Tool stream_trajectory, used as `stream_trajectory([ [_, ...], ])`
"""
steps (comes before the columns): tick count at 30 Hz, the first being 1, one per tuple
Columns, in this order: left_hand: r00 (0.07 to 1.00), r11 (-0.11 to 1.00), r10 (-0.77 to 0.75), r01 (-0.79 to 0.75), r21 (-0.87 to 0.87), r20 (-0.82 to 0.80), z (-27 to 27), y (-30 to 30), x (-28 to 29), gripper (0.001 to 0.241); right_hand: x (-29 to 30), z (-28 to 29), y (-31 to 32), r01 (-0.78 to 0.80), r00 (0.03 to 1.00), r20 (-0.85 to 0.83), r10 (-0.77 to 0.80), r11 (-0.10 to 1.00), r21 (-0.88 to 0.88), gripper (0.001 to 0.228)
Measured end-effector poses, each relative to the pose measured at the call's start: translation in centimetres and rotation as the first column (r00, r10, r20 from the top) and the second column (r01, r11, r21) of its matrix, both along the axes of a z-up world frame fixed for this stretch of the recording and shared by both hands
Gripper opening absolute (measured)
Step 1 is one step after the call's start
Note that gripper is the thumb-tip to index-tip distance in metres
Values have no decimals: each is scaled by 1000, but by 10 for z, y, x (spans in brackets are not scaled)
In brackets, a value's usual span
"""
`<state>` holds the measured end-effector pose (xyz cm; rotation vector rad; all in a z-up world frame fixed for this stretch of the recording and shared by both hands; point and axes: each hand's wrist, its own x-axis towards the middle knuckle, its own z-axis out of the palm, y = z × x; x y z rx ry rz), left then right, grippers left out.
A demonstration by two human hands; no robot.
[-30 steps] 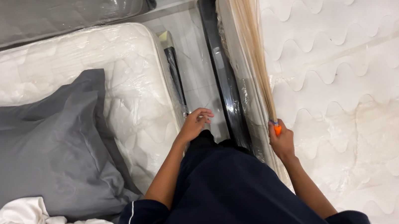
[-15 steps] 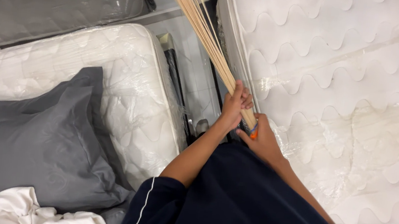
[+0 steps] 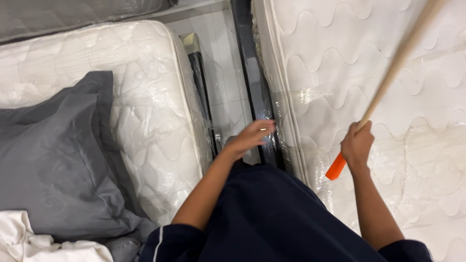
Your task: The person moves bedding and a bolster pillow from a mattress to the floor. Then, using a broom, the person sweeps the floor between two mattresses and around the base of the mattress.
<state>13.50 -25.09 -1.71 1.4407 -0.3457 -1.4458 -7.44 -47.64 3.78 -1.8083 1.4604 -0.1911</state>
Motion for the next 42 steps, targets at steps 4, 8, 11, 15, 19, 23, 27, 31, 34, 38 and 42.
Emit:
stream_trajectory([
  [4,944,939,318,-301,166,-88,-91,96,12,42,-36,-128,-24,-225,945,-233,228,974,41,46],
  [8,832,801,550,-501,327,-71,-131,163,8,37,-42,-143,0,-503,756,-373,537,843,194,45],
  [11,764,746,637,-578,331,-101,-125,176,3,37,-27,-87,-7,-493,779,-358,516,855,159,40],
  [15,706,705,694,-624,337,-144,-105,184,-9,40,-10,-20,-10,-113,969,-198,145,980,164,38],
  [19,702,709,698,-651,270,-141,-105,186,-3,39,-77,-178,-40,-356,877,-296,379,926,129,43],
  [23,733,725,673,-627,286,-99,-93,178,6,37,-76,-140,-21,-588,690,-420,590,795,150,40],
  [27,713,714,694,-665,218,-96,-83,163,13,35,-58,-45,-14,-401,844,-341,415,909,113,40],
  [31,715,716,693,-667,204,-91,-85,139,13,33,-60,-82,-22,-159,947,-242,212,962,220,41],
  [34,725,731,679,-657,183,-112,-91,126,7,33,-83,-116,-18,-352,852,-328,408,911,217,40],
  [38,709,710,702,-691,136,-62,-99,100,19,35,-77,-98,-27,-623,686,-405,604,775,102,39],
  [42,752,742,659,-656,141,30,-98,87,36,42,-64,-101,-33,-345,909,-253,331,939,-9,36],
])
